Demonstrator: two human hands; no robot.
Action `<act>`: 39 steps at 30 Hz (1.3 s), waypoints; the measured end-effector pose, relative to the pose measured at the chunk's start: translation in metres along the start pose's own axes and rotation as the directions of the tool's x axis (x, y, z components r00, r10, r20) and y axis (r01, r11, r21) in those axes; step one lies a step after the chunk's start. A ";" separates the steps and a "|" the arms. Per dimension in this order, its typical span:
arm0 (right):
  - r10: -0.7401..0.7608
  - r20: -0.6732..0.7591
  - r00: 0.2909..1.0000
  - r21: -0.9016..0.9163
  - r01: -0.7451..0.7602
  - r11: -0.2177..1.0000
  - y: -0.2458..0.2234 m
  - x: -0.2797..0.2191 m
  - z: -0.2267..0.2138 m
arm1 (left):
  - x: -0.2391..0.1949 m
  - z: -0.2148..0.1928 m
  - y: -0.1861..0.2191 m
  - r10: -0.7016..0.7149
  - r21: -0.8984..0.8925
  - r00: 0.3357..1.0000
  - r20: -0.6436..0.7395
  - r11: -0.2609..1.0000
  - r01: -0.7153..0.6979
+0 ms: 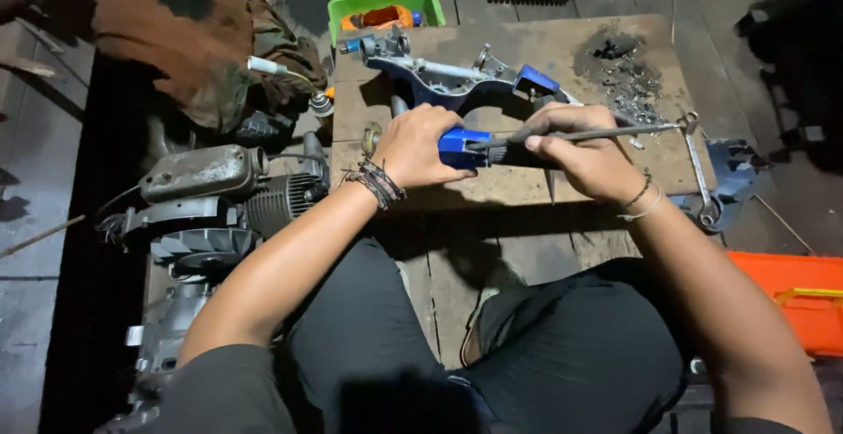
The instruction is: Adjusting and assembling mechanical components of a motorcycle engine on a workbench using hand tools.
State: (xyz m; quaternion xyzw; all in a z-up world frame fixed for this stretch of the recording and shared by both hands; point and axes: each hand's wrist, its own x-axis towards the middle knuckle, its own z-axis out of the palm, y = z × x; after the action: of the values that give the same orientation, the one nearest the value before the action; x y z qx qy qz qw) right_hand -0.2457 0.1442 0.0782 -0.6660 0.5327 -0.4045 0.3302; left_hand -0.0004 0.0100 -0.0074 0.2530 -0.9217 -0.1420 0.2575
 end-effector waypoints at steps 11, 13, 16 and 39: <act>-0.268 0.005 0.964 -0.109 0.267 0.958 -0.018 -0.002 -0.002 | 0.003 -0.001 -0.005 0.053 0.151 0.975 -0.217 0.988 -0.020; -0.291 0.010 0.957 -0.146 0.290 0.946 -0.026 -0.001 -0.001 | 0.004 -0.004 -0.008 0.058 0.172 0.967 -0.249 0.985 -0.014; -0.312 0.032 0.950 -0.085 0.313 0.946 -0.039 -0.004 0.005 | 0.004 -0.010 -0.010 0.065 0.185 0.965 -0.254 0.983 -0.017; -0.126 -0.006 0.992 0.138 0.125 0.982 -0.031 -0.007 0.026 | 0.005 -0.015 -0.008 0.113 0.174 0.946 -0.303 0.983 -0.062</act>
State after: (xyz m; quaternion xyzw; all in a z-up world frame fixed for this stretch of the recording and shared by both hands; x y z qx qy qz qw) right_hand -0.2099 0.1575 0.0922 -0.6742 0.4600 -0.4597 0.3501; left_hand 0.0067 -0.0013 0.0040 0.2513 -0.8882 -0.0133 0.3845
